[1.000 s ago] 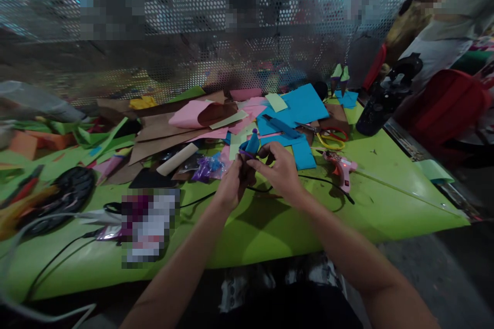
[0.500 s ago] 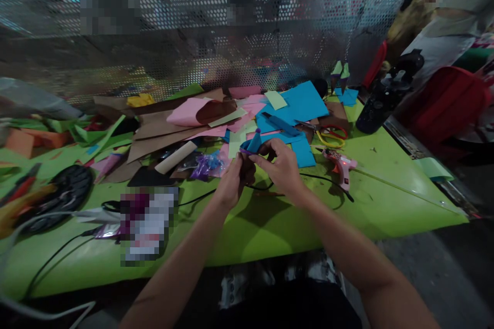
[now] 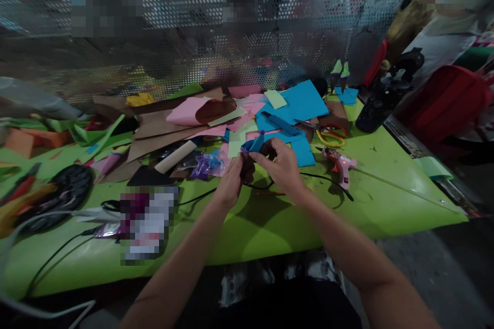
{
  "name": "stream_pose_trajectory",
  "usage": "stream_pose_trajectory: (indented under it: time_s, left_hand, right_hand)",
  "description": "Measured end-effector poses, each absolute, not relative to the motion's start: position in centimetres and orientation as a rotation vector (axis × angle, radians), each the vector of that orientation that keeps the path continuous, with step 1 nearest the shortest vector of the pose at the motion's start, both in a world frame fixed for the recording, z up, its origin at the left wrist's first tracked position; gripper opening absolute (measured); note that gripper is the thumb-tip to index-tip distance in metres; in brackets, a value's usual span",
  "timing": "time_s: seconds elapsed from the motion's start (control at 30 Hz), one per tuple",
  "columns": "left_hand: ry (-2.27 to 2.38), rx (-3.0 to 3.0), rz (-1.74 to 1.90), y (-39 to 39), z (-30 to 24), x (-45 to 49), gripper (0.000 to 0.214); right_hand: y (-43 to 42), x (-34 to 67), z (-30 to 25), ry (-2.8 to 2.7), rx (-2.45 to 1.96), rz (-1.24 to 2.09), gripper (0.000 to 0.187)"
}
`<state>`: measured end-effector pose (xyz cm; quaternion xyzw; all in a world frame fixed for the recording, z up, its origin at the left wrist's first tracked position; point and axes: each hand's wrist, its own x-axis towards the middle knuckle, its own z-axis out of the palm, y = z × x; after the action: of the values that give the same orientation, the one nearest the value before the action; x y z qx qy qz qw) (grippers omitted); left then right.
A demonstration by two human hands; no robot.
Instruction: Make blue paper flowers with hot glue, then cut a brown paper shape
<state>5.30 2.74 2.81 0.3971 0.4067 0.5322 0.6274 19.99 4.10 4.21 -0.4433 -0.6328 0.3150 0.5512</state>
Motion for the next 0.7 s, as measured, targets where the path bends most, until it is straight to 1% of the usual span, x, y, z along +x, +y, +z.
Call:
stream_pose_trajectory:
  time_s: [0.2,0.37,0.5,0.7]
  left_hand:
    - [0.855,0.719,1.153,2.87,3.19,5.19,0.053]
    - [0.784,0.727,1.117,2.95,2.94,5.06,0.058]
    - [0.758,0.748,1.076,3.02,2.76,5.08,0.063]
    - [0.753,0.799,1.018,3.0,2.73,5.03,0.063]
  right_hand:
    - [4.08,19.94,4.36,-1.529,-1.015,0.744,0.033]
    - [4.26,19.88,4.04,-1.553,-1.065,0.658,0.03]
    - [4.52,19.98,3.91,-1.547,-1.05,0.679,0.026]
    - [4.59,20.1,3.8,-1.578,-1.013,0.677,0.022]
